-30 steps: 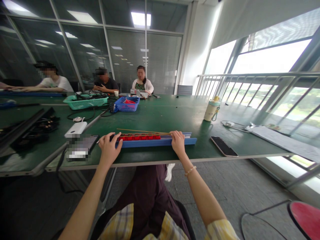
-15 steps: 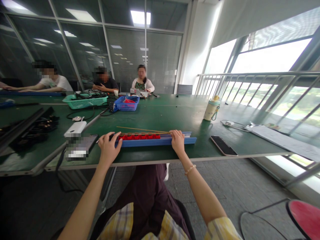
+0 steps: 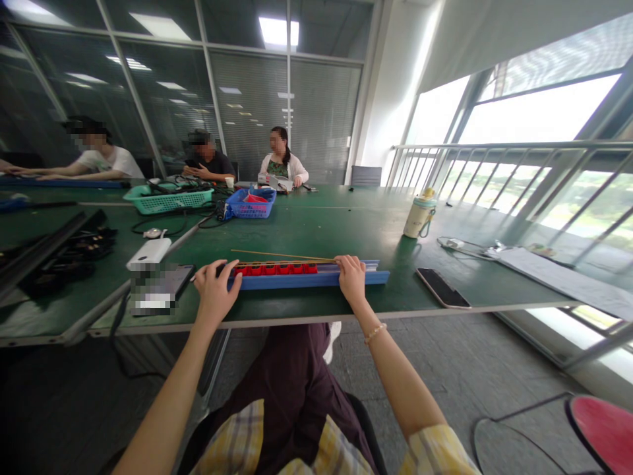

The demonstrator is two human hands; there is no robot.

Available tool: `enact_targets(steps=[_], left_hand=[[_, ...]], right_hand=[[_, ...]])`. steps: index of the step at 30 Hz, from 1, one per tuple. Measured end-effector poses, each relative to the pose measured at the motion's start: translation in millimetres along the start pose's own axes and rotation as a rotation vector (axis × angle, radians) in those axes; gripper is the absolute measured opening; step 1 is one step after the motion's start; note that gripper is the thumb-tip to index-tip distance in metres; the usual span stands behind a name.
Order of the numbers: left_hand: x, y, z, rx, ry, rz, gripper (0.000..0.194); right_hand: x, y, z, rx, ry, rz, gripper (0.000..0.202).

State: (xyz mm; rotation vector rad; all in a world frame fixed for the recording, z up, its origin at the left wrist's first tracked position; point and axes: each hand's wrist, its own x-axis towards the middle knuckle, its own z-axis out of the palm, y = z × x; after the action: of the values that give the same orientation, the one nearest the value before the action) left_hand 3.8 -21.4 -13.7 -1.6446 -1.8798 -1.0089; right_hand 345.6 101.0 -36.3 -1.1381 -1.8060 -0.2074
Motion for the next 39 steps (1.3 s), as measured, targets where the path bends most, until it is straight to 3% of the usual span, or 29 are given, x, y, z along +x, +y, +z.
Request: enact_targets(steps=[17,39], left_hand=[[1.8,-3.0,4.1,-0.035,0.026,-0.027,0.040],[1.5,1.3,-0.9,-0.007,0.016,0.019,0.035]], right_hand=[[0.4,-1.2,0.8,-0.008,-0.016,-0.004,0.028],[1.1,6.6,-1.8,0.182,0.086,0.000,0.027]])
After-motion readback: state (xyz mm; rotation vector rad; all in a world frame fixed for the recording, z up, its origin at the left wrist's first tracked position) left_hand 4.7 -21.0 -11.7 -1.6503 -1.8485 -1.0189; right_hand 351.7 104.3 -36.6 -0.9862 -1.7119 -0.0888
